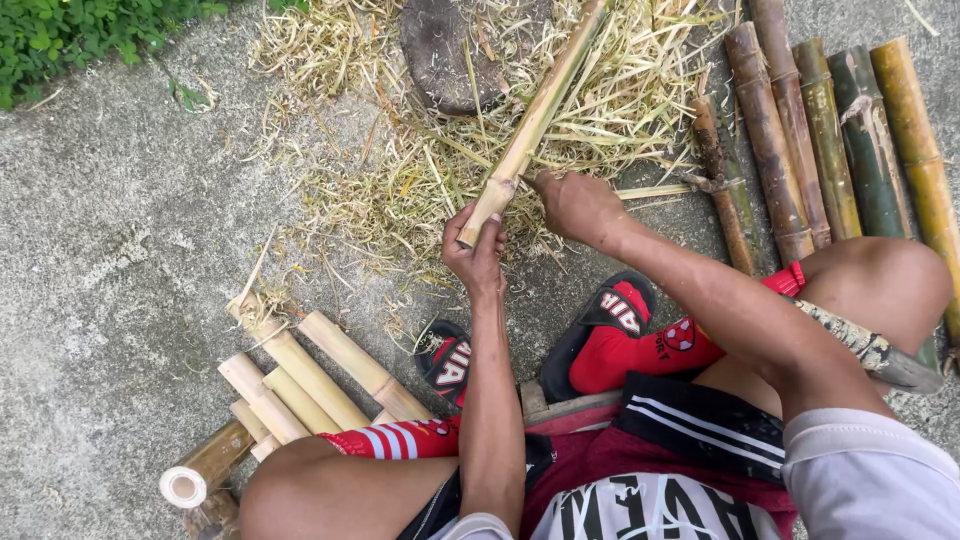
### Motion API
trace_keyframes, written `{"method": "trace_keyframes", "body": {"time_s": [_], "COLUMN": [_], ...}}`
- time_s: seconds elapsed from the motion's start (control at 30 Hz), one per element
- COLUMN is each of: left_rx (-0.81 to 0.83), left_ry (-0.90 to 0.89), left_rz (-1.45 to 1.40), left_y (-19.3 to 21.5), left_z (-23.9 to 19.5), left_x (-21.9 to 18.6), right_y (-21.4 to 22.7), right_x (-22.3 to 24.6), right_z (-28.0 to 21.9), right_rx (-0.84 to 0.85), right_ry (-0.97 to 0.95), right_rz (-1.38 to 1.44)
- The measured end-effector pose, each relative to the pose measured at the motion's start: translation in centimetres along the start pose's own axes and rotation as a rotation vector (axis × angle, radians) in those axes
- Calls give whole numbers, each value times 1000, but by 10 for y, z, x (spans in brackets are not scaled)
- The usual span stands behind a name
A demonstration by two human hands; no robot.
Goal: Shaving and carving bamboo stalks using a large blade.
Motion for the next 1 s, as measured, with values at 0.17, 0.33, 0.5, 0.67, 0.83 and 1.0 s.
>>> {"method": "trace_keyframes", "body": {"time_s": [0.17, 0.33, 0.5, 0.67, 0.83, 1.0], "left_rx": [-2, -7, -12, -32, -62, -292], "left_ry": [7, -13, -16, -50, -111, -534], "left_rz": [-1, -31, -65, -113, -54, 200], "left_y": [-2, -1, -2, 0, -6, 6], "left_z": [-2, 6, 12, 32, 36, 1], "left_x": [2, -6, -20, -58, -142, -290], "right_y": [-2, -1, -4, -4, -38, -11], "right_x": [5, 11, -22, -65, -129, -113], "right_z": [3, -3, 2, -39, -78, -93], "right_rx": [-73, -95, 69, 382, 546, 419], "right_ry": [56, 164, 177, 66, -235, -130], "right_rz": [30, 63, 156, 266, 673, 1249]}}
Point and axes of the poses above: each hand's wrist, its own z-axis towards the middle knuckle, its own y-axis out of the back of the hand, x = y × z, the point moved 7 cm from there along z, towards the middle knuckle, and after that the axes turned 9 degrees about z, right-handed, at the moved point
